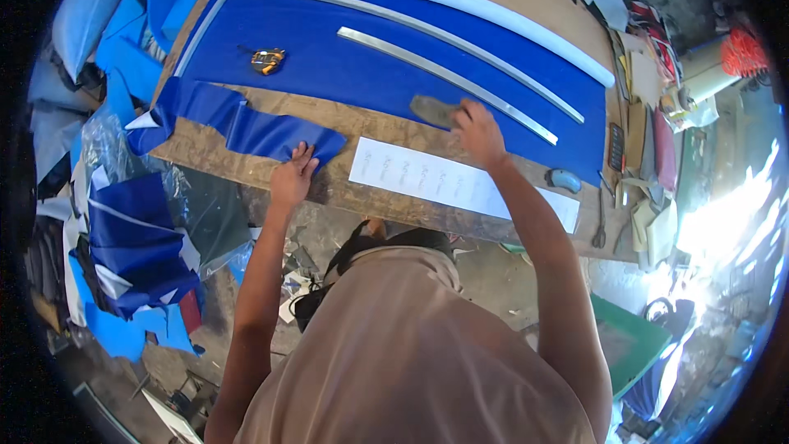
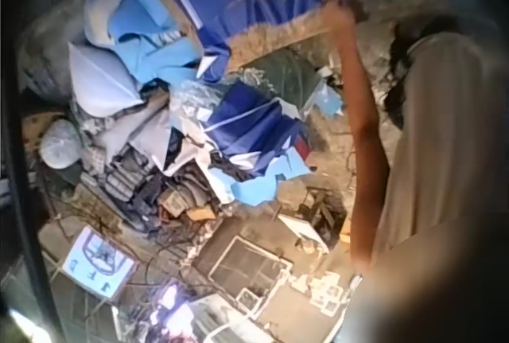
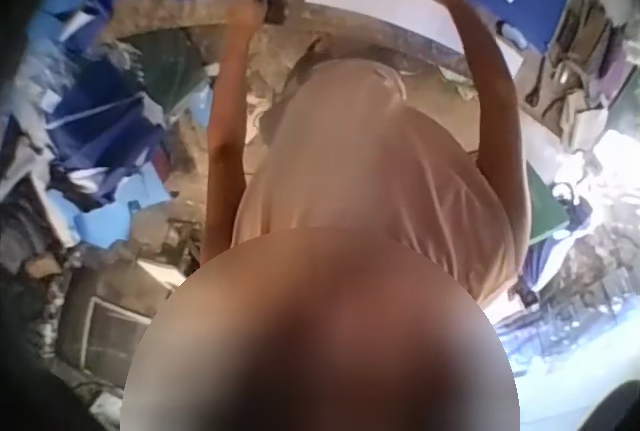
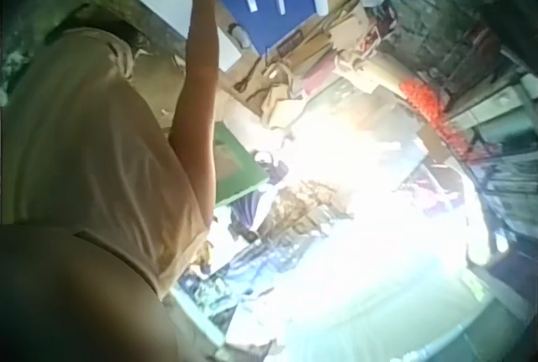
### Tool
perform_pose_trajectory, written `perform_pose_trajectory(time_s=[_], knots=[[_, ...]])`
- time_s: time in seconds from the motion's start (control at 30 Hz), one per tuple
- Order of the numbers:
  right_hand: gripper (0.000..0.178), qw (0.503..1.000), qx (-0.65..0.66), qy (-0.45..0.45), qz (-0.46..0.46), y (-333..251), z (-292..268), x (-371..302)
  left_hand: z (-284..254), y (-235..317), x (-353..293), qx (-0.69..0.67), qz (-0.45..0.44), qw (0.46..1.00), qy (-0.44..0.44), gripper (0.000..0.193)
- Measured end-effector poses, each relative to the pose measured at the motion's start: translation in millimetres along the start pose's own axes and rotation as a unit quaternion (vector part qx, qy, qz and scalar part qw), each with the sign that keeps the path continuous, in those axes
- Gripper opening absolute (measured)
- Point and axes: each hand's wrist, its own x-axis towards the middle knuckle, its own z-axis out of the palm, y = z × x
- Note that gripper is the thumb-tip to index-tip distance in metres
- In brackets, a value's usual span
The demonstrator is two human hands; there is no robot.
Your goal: Marking and cutting blue upholstery fabric pieces using templates and scissors.
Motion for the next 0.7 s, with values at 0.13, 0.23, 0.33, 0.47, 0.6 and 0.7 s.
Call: perform_pose_trajectory(time_s=[0.13,0.23,0.33,0.47,0.6,0.7], knots=[[0.035,0.998,0.003,0.013,0.066,29,10,18,5,2,3,0.029,0.006,1.000,-0.010,0.043],[0.034,0.991,-0.010,0.008,0.134,22,23,7,7,1,6,0.045,0.009,0.999,-0.022,0.044],[0.033,0.980,-0.006,0.047,0.193,-4,34,-21,6,-3,7,0.043,-0.001,0.998,-0.043,0.044],[0.035,0.960,-0.041,0.024,0.278,-49,30,-89,3,-1,10,0.012,0.015,0.999,-0.026,0.045],[0.037,0.939,-0.021,-0.015,0.344,-71,19,-134,3,14,7,0.185,0.023,0.981,-0.049,0.046],[0.028,0.950,-0.052,-0.023,0.308,-61,23,-144,7,34,7,0.201,0.025,0.977,-0.064,0.042]])
